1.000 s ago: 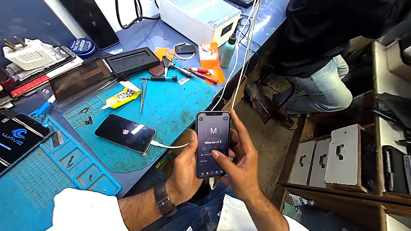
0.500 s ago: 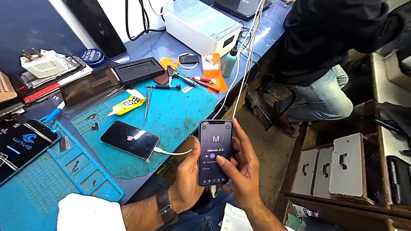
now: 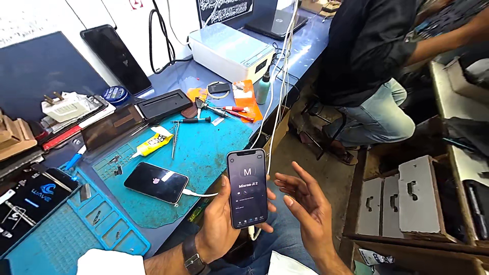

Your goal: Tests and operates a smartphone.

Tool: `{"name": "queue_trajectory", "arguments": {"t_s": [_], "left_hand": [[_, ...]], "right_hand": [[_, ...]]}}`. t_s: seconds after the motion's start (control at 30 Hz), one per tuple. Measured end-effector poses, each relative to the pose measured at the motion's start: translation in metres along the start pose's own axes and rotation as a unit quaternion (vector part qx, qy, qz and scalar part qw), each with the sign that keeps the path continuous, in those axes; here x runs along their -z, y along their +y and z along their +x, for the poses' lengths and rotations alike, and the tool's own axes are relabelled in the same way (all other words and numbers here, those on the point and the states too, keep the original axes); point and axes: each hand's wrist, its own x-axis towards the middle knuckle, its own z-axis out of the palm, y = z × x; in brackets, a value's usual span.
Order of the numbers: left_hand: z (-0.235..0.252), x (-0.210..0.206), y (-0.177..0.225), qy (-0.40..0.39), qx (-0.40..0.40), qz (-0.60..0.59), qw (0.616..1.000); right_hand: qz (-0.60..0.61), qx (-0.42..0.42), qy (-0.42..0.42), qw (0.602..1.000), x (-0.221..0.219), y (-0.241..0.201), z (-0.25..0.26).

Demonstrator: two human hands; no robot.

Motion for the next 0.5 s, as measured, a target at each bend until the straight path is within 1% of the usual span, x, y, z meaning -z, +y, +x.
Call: {"name": "queue_trajectory", "arguments": {"t_s": [0.17,0.3,0.37,0.5], "left_hand": [[0.004,-0.003,0.007,-0.026,-0.014,0.018,0.999],[0.011,-0.013,0.023,-0.037,-0.046,0.046,0.997],[0.015,-0.024,0.035,-0.040,-0.082,0.083,0.992],[0.018,-0.067,0.056,-0.028,-0.219,0.173,0.960]], "right_hand": [[-0.012,0.003,0.018,1.000,0.018,0.001,-0.011],[-0.006,0.012,0.033,0.999,0.032,-0.003,-0.010],[-0.003,0.021,0.038,0.999,0.038,-0.003,-0.008],[0.011,0.035,0.054,0.998,0.040,0.000,-0.007]]}}
